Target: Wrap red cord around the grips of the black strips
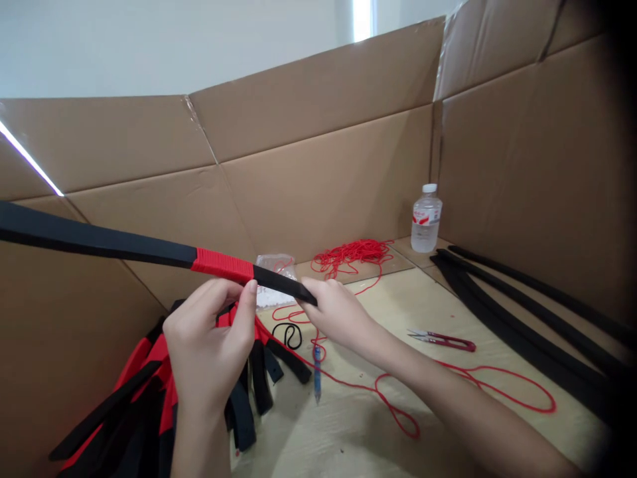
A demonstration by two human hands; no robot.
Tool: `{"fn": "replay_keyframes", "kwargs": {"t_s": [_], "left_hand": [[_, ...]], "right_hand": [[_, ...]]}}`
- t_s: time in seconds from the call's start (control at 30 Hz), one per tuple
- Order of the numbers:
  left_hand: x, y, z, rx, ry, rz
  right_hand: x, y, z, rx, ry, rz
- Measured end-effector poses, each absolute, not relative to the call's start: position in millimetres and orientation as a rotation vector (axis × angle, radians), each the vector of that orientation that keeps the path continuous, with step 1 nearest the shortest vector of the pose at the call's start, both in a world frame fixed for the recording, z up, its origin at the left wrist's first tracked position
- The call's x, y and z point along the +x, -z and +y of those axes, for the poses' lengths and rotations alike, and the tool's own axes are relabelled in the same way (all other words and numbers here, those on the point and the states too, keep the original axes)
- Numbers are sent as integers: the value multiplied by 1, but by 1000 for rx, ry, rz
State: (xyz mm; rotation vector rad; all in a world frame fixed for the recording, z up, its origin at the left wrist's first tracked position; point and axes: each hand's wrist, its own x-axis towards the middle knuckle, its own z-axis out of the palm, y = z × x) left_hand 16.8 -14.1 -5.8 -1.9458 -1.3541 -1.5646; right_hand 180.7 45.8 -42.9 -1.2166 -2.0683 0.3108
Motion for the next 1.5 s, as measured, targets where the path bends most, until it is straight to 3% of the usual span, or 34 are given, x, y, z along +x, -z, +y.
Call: {"fn": "replay_keyframes", "kwargs": {"t_s": [0.23,0.83,1.13,1.5], "left_hand": [[15,1,-21,-2039,1630,-1307],[-14,1,6,-2396,2194,-1001],[-17,1,-6,-2317,2074,-1205],[2,2,-4,-1960,1956,-1361]], "right_hand": [[182,39,37,-1101,-513,-2045],[180,30,21,-773,-1139,-2072],[186,32,26,-699,-1728,-2110],[180,37,28,-891,-832,-2095]]}}
